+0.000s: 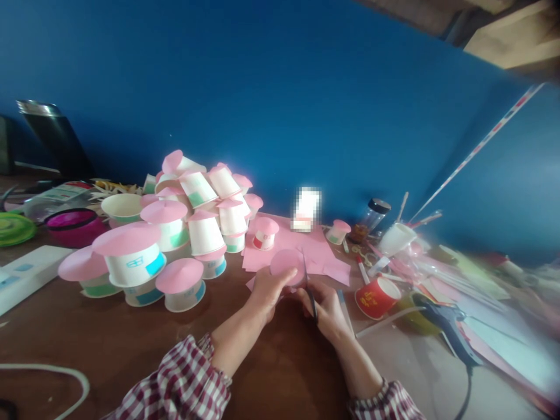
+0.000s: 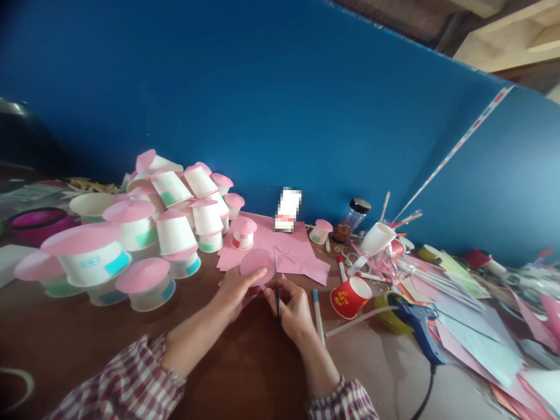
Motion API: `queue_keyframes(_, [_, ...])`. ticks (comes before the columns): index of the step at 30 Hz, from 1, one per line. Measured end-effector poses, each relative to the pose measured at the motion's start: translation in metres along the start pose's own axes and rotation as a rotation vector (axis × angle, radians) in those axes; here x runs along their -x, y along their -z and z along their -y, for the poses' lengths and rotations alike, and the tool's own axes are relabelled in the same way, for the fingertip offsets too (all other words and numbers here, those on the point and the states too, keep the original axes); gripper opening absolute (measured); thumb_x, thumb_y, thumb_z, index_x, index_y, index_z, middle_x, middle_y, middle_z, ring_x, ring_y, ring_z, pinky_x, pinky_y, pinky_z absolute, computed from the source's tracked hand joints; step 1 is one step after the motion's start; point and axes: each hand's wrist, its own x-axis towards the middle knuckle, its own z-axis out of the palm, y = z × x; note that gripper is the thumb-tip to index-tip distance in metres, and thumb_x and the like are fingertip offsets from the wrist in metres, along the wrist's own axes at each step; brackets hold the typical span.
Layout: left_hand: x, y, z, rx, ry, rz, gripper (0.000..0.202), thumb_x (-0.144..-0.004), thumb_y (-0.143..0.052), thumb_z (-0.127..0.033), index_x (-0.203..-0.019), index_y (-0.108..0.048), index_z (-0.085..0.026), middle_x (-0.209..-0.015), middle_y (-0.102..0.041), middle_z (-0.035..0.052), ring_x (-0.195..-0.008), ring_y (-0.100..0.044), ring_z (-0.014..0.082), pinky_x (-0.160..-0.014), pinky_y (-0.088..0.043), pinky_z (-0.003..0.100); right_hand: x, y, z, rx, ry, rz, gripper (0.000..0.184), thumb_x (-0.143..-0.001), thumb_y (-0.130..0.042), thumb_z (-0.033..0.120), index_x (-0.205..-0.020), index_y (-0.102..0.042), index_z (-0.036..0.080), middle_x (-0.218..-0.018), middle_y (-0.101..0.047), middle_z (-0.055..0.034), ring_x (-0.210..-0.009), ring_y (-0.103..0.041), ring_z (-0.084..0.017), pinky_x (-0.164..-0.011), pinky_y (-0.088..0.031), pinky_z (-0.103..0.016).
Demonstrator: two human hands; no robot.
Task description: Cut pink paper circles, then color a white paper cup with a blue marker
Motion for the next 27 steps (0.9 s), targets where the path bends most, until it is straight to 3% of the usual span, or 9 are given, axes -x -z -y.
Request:
queue_keyframes(9, [0.0057,-0.0039,-0.0057,-0.021,0.029,-0.045,0.038,-0.062,-0.074,-0.029,-0.093,-0.062,-0.011,-0.083,-0.068,0.0114,-0.063,-0.063,0.0155,-0.058,-0.050,0.025,0.0006,0.0004,0.0036,0.043,0.009,-0.009,0.024,-0.078,-0.065,0.037,-0.076,-0.064,0.013,-0.051,-0.048,0.0039,-0.044,-0.042,-0.008,-0.042,-0.031,-0.020])
queue_keyframes(27, [0.0000,-0.0019,-0.0018,0.022,0.022,-0.062,0.042,-0.058,-0.078,-0.032,-0.091,-0.062,-0.011,-0.070,-0.065,0.0070,-0.054,-0.060,0.0130,-0.055,-0.050,0.027,0.0005,0.0003,0.0046,0.078,0.000,-0.013,0.029,-0.077,-0.064,0.042,-0.078,-0.066,0.012,-0.051,-0.049,0.0029,-0.043,-0.042,-0.009,-0.041,-0.031,-0.020])
